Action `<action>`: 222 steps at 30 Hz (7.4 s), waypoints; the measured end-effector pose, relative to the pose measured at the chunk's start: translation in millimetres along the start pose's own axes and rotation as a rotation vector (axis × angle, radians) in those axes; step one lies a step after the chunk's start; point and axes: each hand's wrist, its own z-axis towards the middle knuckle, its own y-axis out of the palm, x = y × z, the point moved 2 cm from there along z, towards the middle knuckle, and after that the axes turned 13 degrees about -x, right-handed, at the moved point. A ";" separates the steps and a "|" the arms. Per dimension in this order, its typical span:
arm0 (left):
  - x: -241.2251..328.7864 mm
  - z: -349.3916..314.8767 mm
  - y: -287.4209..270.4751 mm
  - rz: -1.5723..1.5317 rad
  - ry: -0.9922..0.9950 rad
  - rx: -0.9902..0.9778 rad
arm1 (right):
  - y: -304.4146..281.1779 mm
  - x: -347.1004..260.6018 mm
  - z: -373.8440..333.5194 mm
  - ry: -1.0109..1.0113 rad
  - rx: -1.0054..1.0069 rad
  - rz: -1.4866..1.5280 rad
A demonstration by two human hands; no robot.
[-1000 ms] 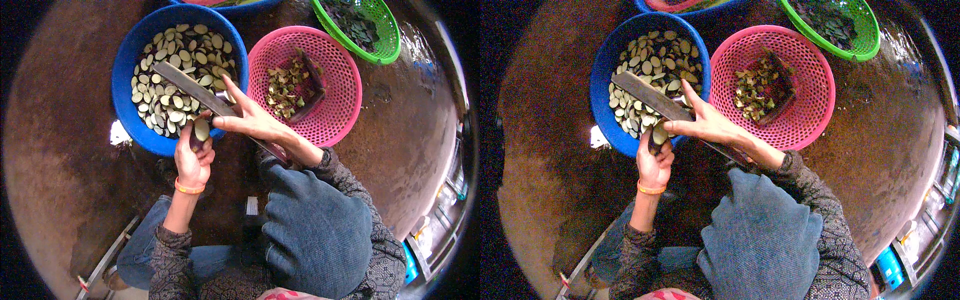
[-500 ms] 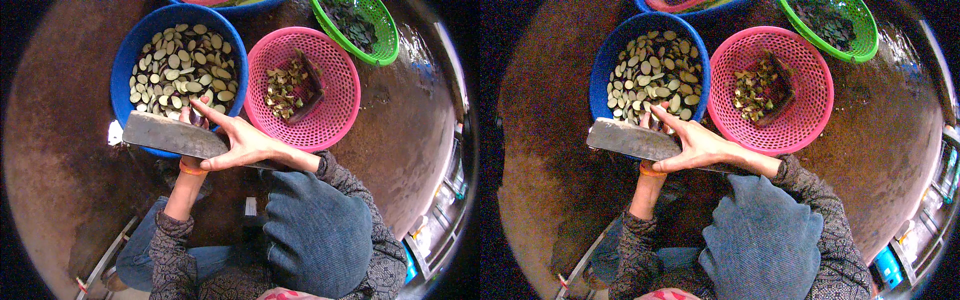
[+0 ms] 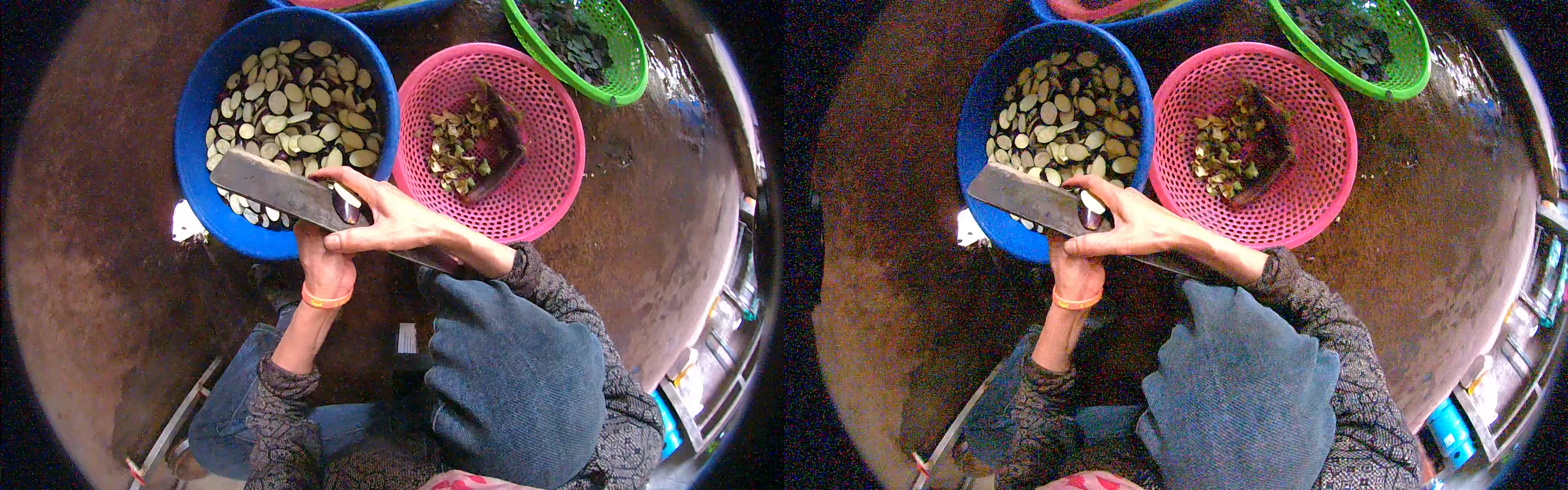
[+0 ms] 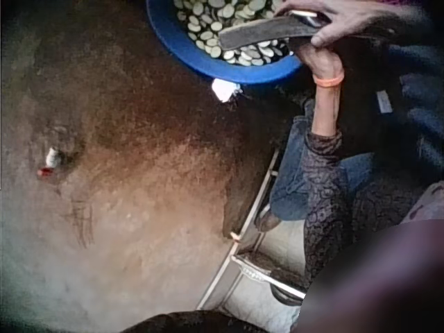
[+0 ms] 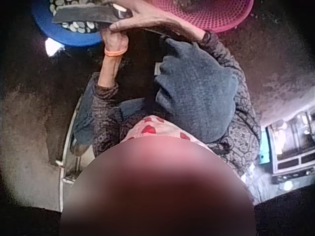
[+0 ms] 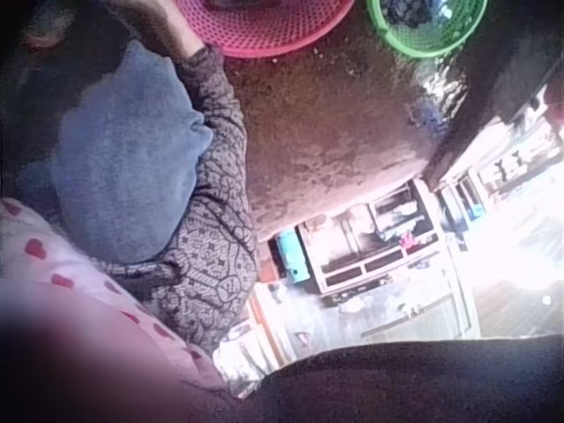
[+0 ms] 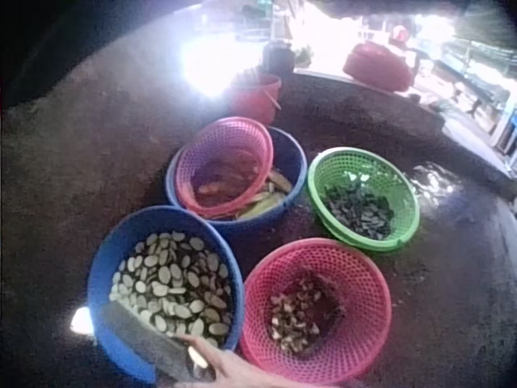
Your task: The person slices eggplants into thin rounds using a knife and places the slices into a blue bowl. The stems are discarded into a pink basket. The person continues this process with multiple eggplants.
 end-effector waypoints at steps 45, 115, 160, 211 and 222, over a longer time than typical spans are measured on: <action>-37.6 141.8 -222.5 2.448 -0.357 -0.260 | -84.5 -47.2 -99.5 0.067 0.514 0.805; -66.4 118.5 92.9 0.191 -0.409 -0.590 | -74.5 -37.6 -153.6 0.037 0.559 0.373; 23.9 80.4 76.3 0.898 -0.235 -0.665 | -45.6 -27.7 -127.5 0.107 0.326 0.508; 15.9 63.1 82.3 -0.010 -0.404 -0.499 | -57.6 -23.4 -134.8 0.035 0.435 0.750; 0.6 59.5 56.8 -0.373 -0.455 -0.271 | -50.8 -29.9 -110.7 0.050 0.388 0.426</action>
